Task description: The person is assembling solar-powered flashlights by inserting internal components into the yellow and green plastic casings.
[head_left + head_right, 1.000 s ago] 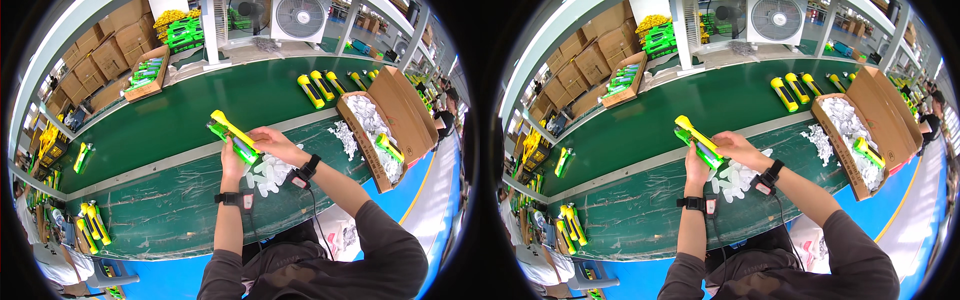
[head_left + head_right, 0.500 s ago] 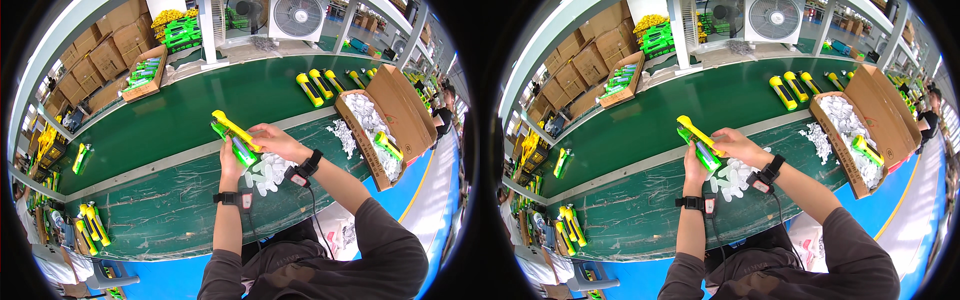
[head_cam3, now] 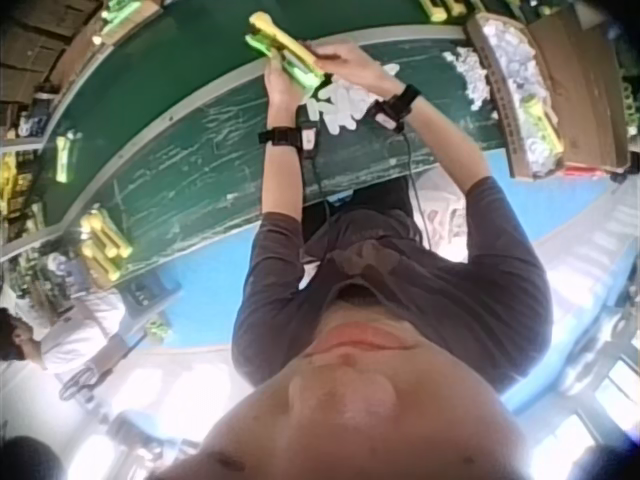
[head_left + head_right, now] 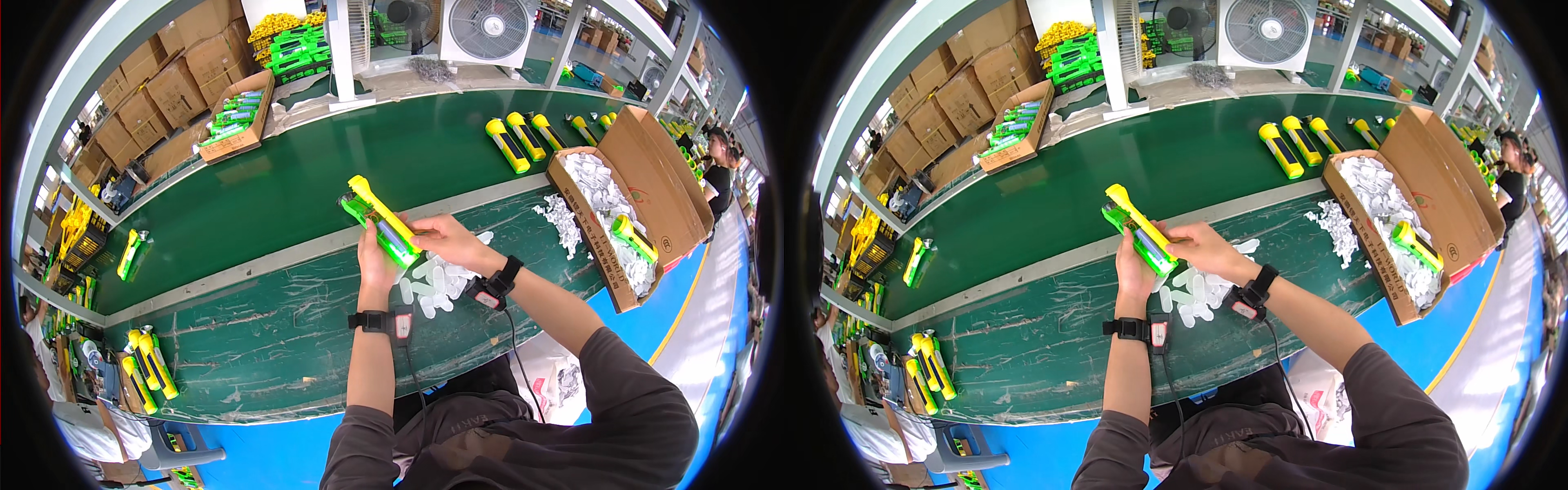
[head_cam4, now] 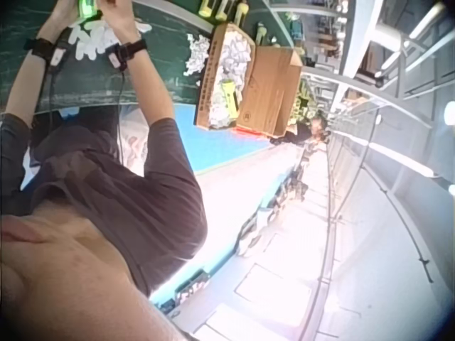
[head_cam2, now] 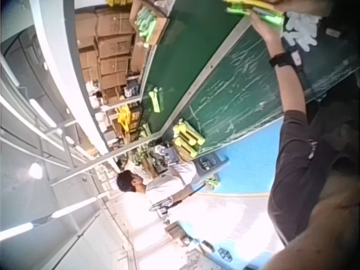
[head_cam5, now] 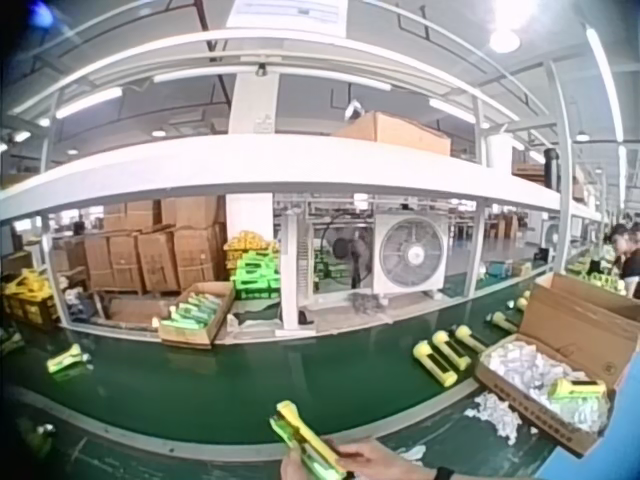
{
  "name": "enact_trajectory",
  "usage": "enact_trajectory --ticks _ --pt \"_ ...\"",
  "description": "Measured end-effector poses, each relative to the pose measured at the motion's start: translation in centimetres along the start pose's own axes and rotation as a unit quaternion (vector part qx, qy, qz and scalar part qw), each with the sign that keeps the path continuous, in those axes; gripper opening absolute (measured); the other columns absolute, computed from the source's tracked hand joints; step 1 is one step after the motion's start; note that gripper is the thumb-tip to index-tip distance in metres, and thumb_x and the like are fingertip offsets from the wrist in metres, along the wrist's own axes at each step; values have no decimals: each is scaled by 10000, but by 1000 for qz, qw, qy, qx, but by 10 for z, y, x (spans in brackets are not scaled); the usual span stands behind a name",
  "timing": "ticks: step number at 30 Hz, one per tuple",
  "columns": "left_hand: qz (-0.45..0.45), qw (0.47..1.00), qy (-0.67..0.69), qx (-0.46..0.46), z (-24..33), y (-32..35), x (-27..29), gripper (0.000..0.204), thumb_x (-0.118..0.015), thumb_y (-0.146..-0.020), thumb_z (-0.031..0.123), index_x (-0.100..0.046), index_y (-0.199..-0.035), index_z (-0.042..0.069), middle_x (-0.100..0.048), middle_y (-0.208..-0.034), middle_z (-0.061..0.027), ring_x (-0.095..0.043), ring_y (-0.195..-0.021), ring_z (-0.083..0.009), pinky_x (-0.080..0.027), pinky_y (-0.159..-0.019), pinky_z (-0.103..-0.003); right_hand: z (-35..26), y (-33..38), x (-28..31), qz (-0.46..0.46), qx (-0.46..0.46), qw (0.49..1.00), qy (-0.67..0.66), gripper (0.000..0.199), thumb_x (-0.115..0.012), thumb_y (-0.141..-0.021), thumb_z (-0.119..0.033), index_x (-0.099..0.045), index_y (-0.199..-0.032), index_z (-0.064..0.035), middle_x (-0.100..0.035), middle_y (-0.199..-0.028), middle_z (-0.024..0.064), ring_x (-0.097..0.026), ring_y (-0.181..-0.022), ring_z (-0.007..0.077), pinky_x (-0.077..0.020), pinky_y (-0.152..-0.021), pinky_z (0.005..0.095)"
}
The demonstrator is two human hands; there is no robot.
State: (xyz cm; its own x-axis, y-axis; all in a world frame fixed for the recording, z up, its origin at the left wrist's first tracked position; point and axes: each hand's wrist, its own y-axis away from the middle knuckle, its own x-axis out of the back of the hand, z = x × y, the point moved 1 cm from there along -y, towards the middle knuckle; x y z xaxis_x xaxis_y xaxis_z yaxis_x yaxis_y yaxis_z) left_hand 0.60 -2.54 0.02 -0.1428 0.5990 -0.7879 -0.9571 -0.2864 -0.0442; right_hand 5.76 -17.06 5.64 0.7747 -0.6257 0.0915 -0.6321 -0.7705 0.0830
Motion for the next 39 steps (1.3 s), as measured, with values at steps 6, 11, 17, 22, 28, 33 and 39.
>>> enact_trajectory --ticks 6,11,17,22,28,33,39 --pt "93 995 19 38 -2 -1 7 431 -407 -975 429 -514 -1149 49 -576 -918 -84 -618 -849 -257 -541 -752 -431 3 10 -22 26 48 997 56 385 -590 -854 -2 -514 -1215 107 -640 -1075 117 -623 -941 129 -505 -817 253" --pt "76 996 -30 23 -3 1 4 468 -417 -967 450 -497 -1170 36 -567 -939 -85 -615 -852 -248 -541 -749 -420 1 14 -28 48 58 992 105 382 -621 -828 -24 -543 -1179 105 -667 -1006 127 -636 -914 134 -510 -809 262" --pt "5 999 2 50 0 2 6 423 -484 -961 375 -459 -1209 34 -568 -954 -81 -592 -857 -222 -518 -775 -375 3 10 -14 75 88 983 141 314 -680 -778 -118 -625 -1043 42 -685 -846 177 -681 -757 205 -517 -706 309" --pt "8 998 -57 18 0 5 -4 431 -643 -877 141 -418 -1226 24 -566 -942 -57 -574 -876 -177 -495 -836 -382 -1 12 46 8 91 969 231 344 -640 -813 -76 -592 -1145 3 -664 -1046 128 -645 -899 199 -514 -792 325" --pt "16 1000 -21 6 1 2 0 371 -643 -879 149 -449 -1176 39 -554 -928 -50 -563 -892 -171 -479 -895 -409 -2 51 108 -32 101 857 505 221 -646 -739 -11 -608 -956 -24 -649 -908 134 -637 -823 282 -504 -743 371" --pt "14 1000 -24 13 -2 2 0 345 -640 -880 145 -457 -1153 40 -553 -928 -52 -560 -892 -173 -483 -881 -400 10 63 99 21 88 838 539 179 -656 -742 -64 -616 -916 -61 -649 -789 94 -625 -780 290 -482 -680 393" --pt "19 999 -37 15 -2 3 -2 325 -628 -887 137 -461 -1147 34 -551 -921 -56 -560 -886 -172 -487 -876 -390 13 54 104 89 138 811 561 194 -618 -755 -54 -601 -948 -38 -658 -740 115 -633 -704 319 -506 -643 402"
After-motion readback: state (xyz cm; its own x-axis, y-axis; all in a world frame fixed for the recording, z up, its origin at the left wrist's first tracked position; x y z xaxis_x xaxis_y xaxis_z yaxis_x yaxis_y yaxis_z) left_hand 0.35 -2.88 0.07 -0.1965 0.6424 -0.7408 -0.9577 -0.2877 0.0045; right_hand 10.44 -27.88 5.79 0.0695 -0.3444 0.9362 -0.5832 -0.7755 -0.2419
